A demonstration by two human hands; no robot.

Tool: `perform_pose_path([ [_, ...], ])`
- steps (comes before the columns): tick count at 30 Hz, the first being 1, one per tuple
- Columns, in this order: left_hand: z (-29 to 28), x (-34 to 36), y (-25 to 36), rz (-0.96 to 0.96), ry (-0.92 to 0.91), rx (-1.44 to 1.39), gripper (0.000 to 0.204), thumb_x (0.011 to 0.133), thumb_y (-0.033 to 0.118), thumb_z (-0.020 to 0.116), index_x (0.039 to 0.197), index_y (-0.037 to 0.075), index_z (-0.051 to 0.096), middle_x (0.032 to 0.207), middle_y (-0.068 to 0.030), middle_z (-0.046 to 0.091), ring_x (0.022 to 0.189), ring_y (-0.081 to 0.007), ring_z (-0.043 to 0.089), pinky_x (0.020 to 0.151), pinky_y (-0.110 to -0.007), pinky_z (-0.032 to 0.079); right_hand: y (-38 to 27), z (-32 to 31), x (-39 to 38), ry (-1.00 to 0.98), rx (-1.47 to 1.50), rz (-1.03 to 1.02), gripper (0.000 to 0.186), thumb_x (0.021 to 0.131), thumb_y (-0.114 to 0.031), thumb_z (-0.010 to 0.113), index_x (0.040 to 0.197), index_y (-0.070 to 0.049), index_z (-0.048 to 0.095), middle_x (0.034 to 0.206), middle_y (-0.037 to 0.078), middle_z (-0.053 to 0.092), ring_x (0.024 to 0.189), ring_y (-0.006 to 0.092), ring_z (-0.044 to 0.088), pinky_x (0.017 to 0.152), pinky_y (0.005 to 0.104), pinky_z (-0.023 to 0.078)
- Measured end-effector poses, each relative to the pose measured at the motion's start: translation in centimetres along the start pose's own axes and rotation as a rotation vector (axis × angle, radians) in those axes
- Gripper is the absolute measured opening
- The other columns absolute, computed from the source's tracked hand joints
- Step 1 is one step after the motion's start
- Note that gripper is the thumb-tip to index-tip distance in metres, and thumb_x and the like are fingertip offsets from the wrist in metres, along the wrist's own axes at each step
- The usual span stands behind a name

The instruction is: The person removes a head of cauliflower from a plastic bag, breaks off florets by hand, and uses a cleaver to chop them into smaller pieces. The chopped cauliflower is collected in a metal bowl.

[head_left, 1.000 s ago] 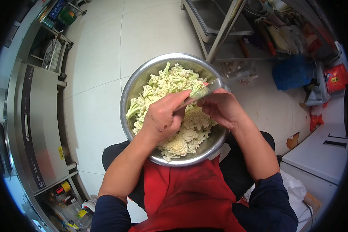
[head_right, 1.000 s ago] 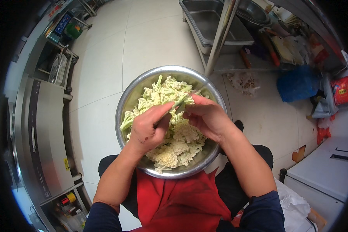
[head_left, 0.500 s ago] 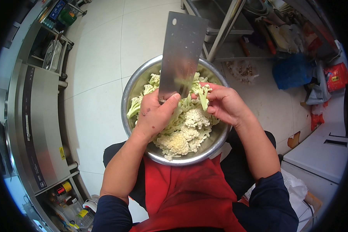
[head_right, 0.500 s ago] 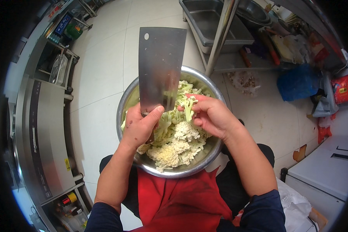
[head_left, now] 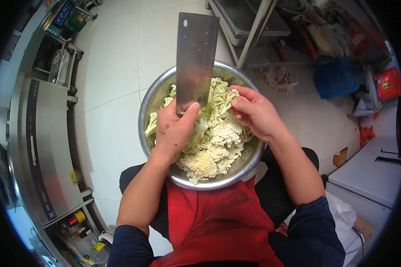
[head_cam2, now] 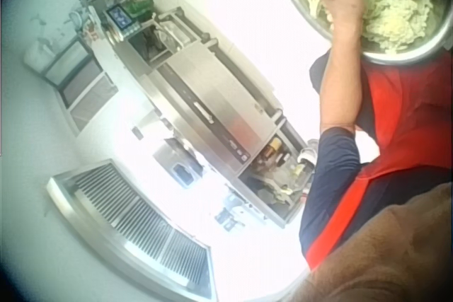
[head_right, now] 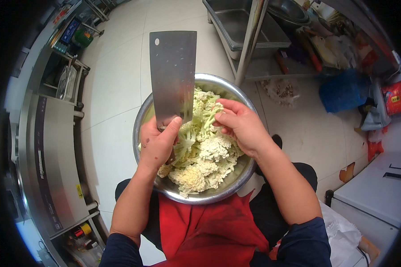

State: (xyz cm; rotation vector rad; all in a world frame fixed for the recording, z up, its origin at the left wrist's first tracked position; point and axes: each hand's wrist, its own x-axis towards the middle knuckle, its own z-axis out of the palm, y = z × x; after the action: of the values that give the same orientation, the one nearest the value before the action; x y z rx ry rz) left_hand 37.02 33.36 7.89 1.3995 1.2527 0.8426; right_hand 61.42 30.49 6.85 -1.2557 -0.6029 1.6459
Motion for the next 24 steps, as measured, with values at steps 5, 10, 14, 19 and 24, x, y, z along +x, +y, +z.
perform_pose_path([
  [5, 1.6, -0.2, 0.3, 0.062, -0.035, -0.123, 0.026, 0.103, 0.019, 0.075, 0.122, 0.001, 0.073, 0.096, -0.0027, 0.077, 0.078, -0.0094, 0.069, 0.069, -0.027, 0.056, 1.1, 2.4, -0.9, -0.005, -0.159, -0.384, 0.049, 0.098, 0.001, 0.072, 0.145, 0.001, 0.057, 0.130, 0.011, 0.069, 0.105, 0.0108, 0.070, 0.090, 0.0243, 0.058],
  [10, 1.4, -0.2, 1.6, -0.029, -0.111, -0.275, 0.035, 0.092, 0.019, 0.090, 0.116, 0.002, 0.072, 0.093, -0.0021, 0.075, 0.077, -0.0086, 0.066, 0.069, -0.026, 0.055, 1.4, 3.1, -1.5, -0.068, -0.146, -0.441, 0.037, 0.097, 0.004, 0.073, 0.133, 0.002, 0.065, 0.133, 0.008, 0.066, 0.104, 0.0119, 0.071, 0.091, 0.0261, 0.059],
  [14, 0.8, -0.3, 1.8, -0.103, -0.110, -0.180, 0.027, 0.094, 0.014, 0.085, 0.114, 0.002, 0.072, 0.092, -0.0014, 0.074, 0.077, -0.0083, 0.065, 0.068, -0.026, 0.054, 1.9, 3.1, -1.3, -0.061, -0.191, -0.522, 0.025, 0.096, 0.005, 0.074, 0.121, 0.001, 0.072, 0.131, 0.007, 0.066, 0.107, 0.0132, 0.069, 0.092, 0.0276, 0.059],
  [19, 2.1, -0.1, 1.8, -0.096, -0.053, -0.241, 0.016, 0.095, 0.010, 0.074, 0.110, 0.003, 0.070, 0.084, 0.0013, 0.067, 0.069, -0.0061, 0.061, 0.062, -0.026, 0.048, 2.9, 3.7, -2.0, 0.019, -0.411, -0.769, 0.021, 0.093, 0.008, 0.072, 0.112, 0.000, 0.076, 0.127, 0.010, 0.069, 0.107, 0.0175, 0.071, 0.090, 0.0310, 0.060],
  [24, 1.5, 0.7, 1.0, -0.246, -0.022, -0.523, 0.015, 0.096, 0.010, 0.073, 0.108, 0.004, 0.066, 0.084, -0.0022, 0.070, 0.068, -0.0086, 0.061, 0.061, -0.026, 0.050, 2.0, 4.3, -2.8, -0.081, -0.703, -1.241, 0.029, 0.080, 0.016, 0.069, 0.101, -0.003, 0.076, 0.111, 0.014, 0.076, 0.099, 0.0280, 0.075, 0.084, 0.0345, 0.061],
])
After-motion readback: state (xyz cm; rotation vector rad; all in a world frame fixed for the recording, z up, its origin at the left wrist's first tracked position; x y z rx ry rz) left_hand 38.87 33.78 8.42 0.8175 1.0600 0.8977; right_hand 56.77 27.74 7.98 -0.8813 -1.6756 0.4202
